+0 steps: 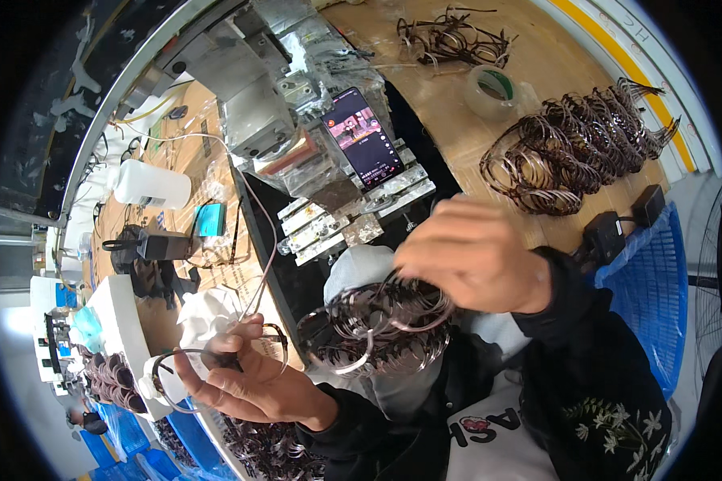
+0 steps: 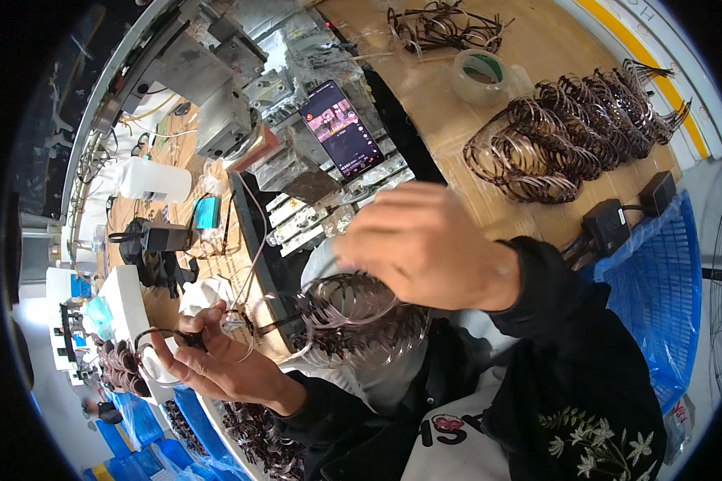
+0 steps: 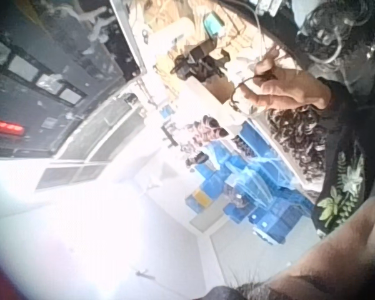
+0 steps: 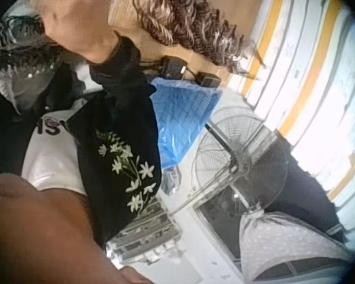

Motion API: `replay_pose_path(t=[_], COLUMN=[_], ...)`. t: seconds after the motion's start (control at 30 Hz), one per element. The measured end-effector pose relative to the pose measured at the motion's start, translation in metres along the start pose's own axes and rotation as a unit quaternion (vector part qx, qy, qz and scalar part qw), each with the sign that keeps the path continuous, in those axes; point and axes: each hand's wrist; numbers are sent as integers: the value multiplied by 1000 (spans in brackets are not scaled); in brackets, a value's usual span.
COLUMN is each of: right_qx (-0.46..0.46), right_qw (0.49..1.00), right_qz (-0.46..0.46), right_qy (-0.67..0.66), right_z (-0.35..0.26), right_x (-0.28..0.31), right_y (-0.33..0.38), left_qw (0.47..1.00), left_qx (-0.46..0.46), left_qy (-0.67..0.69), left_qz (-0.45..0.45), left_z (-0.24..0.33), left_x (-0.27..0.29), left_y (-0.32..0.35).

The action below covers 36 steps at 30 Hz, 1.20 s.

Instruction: The person repeatedly picks up coiled wire assemblies from a white bin, connects them to a testing fixture on the table, and returns them to the bin. The process is repeated for multiple units throughout the clip.

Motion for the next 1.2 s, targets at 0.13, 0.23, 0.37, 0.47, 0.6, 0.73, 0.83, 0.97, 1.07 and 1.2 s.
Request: replay_pose_path(t=[0.13,0.23,0.37,0.47,0.6,0.73,0.83,0.97,1.07,1.2], right_qx=[-39,38,-89,-108,-74,-117,-95,58,145,63], right_qw=[986,921,861,880,876,879,887,944,971,996], right_qz=[95,207,254,266,302,306,307,264,178,23], right_qy=[-128,-328,-431,-378,-368,-346,-331,-190,-72,-52], right_z=[13,47,80,93,100,103,96,62,28,-3], right_x=[26,-4,-56,-76,-87,-94,-86,-60,-57,-50], right_y=[-27,-61,-84,-95,-99,-99,-92,-73,-58,-34], left_qw=[996,993,988,991,992,985,978,948,936,973], left_qx=[48,49,55,71,88,134,171,191,151,19], left_qy=[-73,-95,-109,-89,-45,-10,71,232,257,17], left_qz=[-9,-54,-91,-67,-77,-104,-99,-100,-188,-228], left_z=[-8,-14,-19,-22,-25,-22,-20,-13,-2,8], left_x=[4,4,0,-6,-10,-10,-13,-13,-18,-32], left_y=[1,3,0,-1,-6,-10,-14,-27,-25,-9])
Point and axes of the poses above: each hand's wrist, its own y-axis away from the middle knuckle, its own x-axis out of the back of the hand, z = x × y, and after that the axes turned 10 degrees about -z, right-handed
